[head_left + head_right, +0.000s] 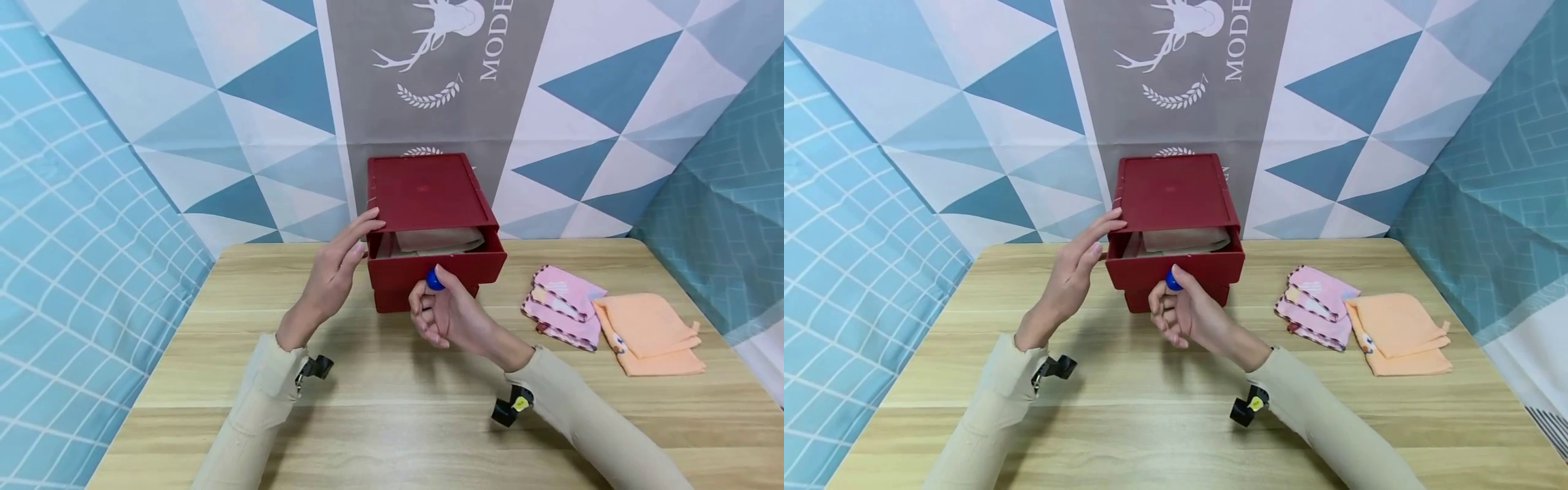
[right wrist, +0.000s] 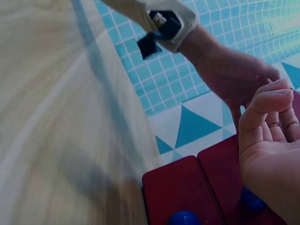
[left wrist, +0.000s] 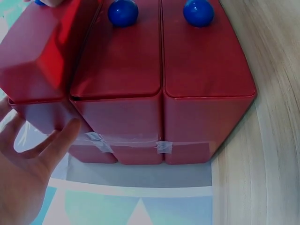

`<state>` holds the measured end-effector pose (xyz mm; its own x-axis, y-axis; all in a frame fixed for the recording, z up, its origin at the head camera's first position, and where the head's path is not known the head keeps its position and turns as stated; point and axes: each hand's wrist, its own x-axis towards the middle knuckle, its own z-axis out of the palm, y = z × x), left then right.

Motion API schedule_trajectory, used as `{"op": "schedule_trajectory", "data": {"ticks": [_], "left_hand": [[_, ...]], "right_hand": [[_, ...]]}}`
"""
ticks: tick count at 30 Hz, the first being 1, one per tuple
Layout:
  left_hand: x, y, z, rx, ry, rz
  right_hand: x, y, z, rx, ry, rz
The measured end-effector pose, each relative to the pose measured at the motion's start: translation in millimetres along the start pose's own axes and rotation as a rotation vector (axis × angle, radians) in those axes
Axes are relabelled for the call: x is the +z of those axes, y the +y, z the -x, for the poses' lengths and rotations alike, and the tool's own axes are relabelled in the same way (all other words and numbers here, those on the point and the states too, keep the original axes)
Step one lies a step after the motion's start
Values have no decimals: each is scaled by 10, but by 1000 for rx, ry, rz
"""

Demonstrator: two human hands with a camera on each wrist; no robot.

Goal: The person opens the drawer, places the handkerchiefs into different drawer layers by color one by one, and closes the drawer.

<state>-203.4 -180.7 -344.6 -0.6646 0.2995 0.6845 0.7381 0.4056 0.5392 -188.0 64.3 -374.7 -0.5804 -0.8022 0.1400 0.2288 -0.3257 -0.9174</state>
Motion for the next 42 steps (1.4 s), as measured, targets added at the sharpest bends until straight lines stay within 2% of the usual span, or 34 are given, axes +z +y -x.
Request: {"op": "schedule_trajectory", "data": {"ticks": [7, 14, 20, 27, 36, 42], "left_hand": [[24, -1, -16, -1, 6, 11], [32, 7, -15, -22, 1, 17], [37, 5, -16, -27, 5, 35], [48, -5, -2, -35, 3, 43], [92, 4, -23, -47, 1, 32], [60, -18, 0, -64, 6, 12]], "right_hand": [[-141, -37, -123, -21, 37, 33], [-281, -124, -256, -12, 23, -15], [-287, -224, -290, 32, 44, -48], [-286, -263, -208, 123, 30, -65], [-292, -55, 43, 208, -21, 69], [-411, 185, 25, 301, 82, 148]]}}
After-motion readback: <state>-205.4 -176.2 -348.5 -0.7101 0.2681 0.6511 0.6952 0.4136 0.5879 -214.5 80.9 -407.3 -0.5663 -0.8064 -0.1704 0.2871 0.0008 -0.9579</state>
